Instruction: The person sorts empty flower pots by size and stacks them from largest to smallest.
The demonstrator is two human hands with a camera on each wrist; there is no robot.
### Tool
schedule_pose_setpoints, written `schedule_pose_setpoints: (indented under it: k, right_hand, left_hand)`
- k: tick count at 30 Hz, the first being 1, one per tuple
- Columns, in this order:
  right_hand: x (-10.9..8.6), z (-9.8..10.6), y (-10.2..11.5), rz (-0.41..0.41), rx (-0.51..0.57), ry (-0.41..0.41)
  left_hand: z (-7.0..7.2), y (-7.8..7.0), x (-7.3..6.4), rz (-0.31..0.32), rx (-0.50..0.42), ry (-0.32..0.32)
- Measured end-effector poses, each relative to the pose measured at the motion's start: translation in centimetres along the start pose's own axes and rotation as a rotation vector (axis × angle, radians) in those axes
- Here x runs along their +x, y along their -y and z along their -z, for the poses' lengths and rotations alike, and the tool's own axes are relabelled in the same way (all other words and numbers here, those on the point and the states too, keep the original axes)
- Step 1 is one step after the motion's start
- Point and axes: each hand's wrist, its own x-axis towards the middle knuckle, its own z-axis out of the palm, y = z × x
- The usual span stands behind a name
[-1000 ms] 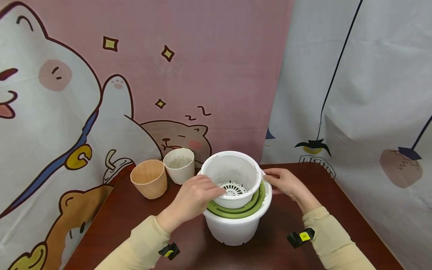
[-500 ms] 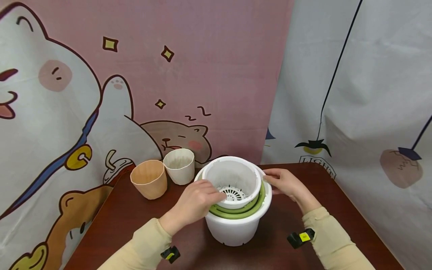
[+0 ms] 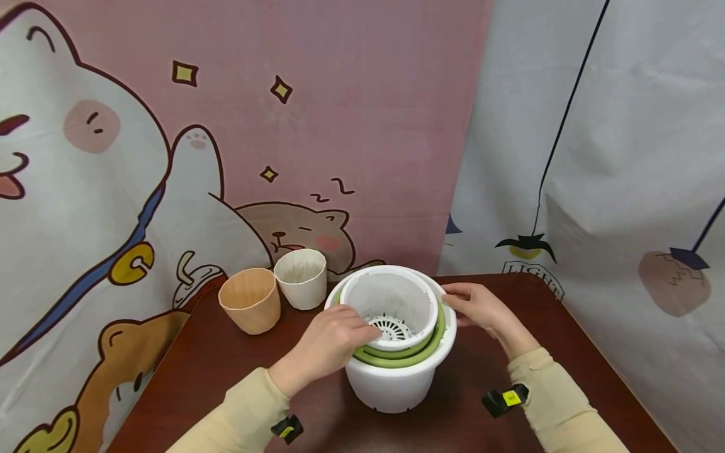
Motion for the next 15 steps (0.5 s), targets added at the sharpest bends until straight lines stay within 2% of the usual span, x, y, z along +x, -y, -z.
schedule_pose_setpoints:
  k: [6, 13, 15]
  right_hand:
    - [0.03, 0.02, -0.02, 0.000, -0.010, -0.004]
    - [-0.10, -0.03, 0.09, -0.004, -0.016, -0.007]
    - [-0.12, -0.05, 0.14, -0.001, -0.013, -0.002]
  left_hand:
    - [0.31, -0.32, 0.11, 0.040, -0.030, 0.042]
    - [0.50, -0.40, 0.20, 0.056, -0.019, 0.066]
    - [0.68, -0.36, 0.22, 0.065, -0.041, 0.081]
